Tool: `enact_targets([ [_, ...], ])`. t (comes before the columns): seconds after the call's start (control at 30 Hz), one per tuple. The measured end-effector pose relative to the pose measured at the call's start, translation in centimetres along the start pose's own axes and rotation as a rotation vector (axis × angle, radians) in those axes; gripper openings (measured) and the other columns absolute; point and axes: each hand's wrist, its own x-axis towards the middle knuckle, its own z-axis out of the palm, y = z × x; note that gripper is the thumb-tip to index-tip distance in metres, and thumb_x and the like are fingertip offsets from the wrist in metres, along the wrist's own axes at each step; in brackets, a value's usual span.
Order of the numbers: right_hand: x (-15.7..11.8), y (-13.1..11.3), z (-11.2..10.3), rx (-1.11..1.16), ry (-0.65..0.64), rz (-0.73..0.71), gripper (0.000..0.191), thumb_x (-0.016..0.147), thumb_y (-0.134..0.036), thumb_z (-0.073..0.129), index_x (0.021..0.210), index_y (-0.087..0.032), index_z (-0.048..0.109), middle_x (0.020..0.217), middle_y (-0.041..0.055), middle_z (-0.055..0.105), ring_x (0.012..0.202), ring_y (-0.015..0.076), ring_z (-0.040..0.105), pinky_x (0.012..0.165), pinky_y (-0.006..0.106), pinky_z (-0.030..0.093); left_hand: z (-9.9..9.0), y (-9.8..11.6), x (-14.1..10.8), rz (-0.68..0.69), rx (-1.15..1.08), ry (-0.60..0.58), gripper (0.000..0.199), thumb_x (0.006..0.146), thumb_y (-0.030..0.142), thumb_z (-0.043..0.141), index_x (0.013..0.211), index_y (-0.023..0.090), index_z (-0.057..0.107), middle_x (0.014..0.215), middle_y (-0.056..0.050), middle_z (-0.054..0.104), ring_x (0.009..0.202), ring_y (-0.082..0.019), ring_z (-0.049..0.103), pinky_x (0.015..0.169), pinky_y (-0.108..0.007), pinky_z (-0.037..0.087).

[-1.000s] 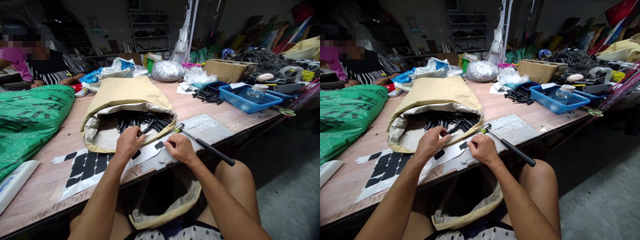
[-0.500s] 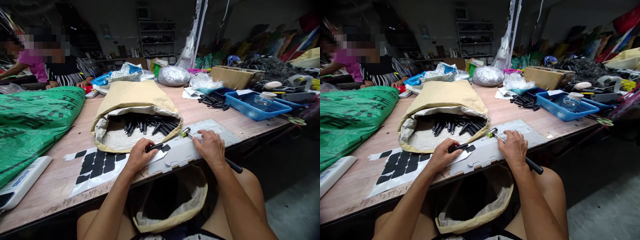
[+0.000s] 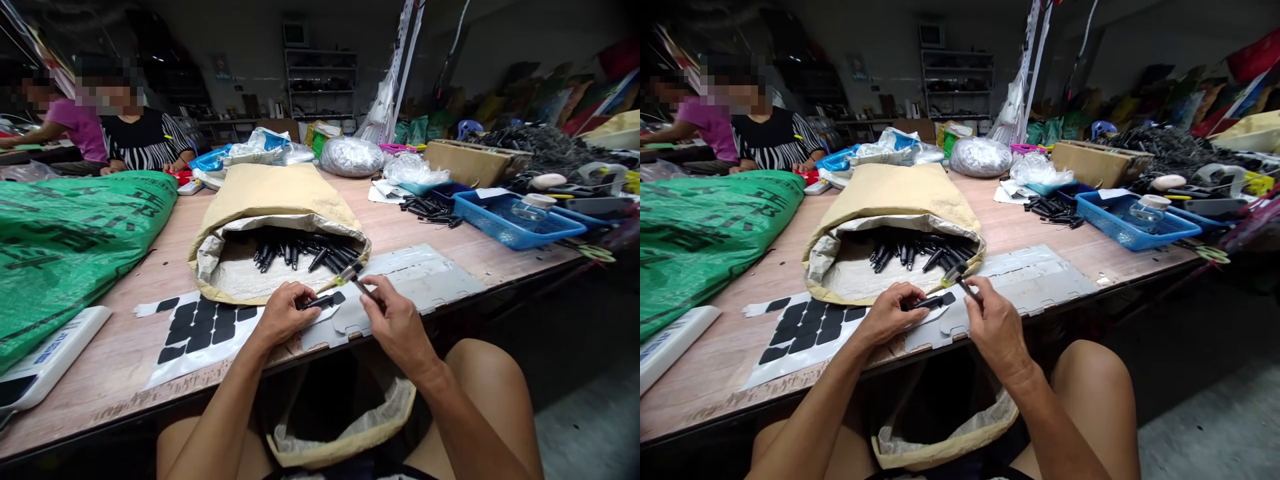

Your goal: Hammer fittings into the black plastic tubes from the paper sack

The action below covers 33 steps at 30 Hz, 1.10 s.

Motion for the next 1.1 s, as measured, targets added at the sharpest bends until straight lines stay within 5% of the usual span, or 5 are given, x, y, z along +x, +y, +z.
enact_targets([
  [0.13,-0.8,-1.2,2.1,-0.008,-0.047,-0.193,0.039,0.095,-0.017,0.049,0.131,-0.026,0.062,0.118,0.0046,0.072,0.107,0.0189,0.068,0.095,0.03,0.049,-0.1,0.0,0.0,-0.04,-0.04,-0.012,0.014,0.072,0.022,0.075,0.085,0.021,0.073,0.083,0.0,0.067,0.087,-0.021,0.058,0.077,-0.031,0.043],
  [0.4,-1.3,-3.1,2.3,-0.257,-0.023,-0.32,0.049,0.096,-0.009,0.046,0.138,-0.028,0.061,0.099,0.0039,0.071,0.095,0.0185,0.067,0.085,0.028,0.049,-0.1,-0.4,0.2,-0.077,-0.092,-0.036,0.013,0.07,0.023,0.077,0.08,0.02,0.07,0.079,0.001,0.062,0.083,-0.02,0.056,0.074,-0.03,0.042],
  [0.6,-1.4,-3.6,2.2,-0.38,-0.094,-0.271,0.047,0.094,-0.01,0.05,0.132,-0.032,0.065,0.091,0.0007,0.07,0.082,0.0167,0.065,0.072,0.026,0.045,-0.1,-0.2,0.3,-0.062,-0.061,-0.033,0.011,0.069,0.022,0.076,0.072,0.019,0.065,0.075,0.001,0.06,0.083,-0.019,0.056,0.072,-0.029,0.041],
  [0.93,-1.2,-2.7,1.5,-0.377,-0.058,-0.187,0.048,0.093,-0.012,0.047,0.133,-0.032,0.066,0.096,0.002,0.073,0.087,0.0172,0.067,0.076,0.025,0.047,-0.1,-0.3,0.1,-0.081,-0.071,-0.033,0.016,0.071,0.026,0.077,0.085,0.021,0.074,0.083,0.0,0.067,0.087,-0.021,0.06,0.077,-0.032,0.044],
  [1.1,-0.1,-1.7,0.1,-0.342,0.071,-0.129,0.046,0.093,-0.015,0.049,0.133,-0.033,0.066,0.105,0.0021,0.074,0.094,0.019,0.066,0.084,0.028,0.047,-0.3,0.2,0.0,-0.074,-0.051,-0.034,0.014,0.071,0.026,0.074,0.085,0.02,0.073,0.085,-0.001,0.067,0.088,-0.022,0.059,0.078,-0.033,0.044],
])
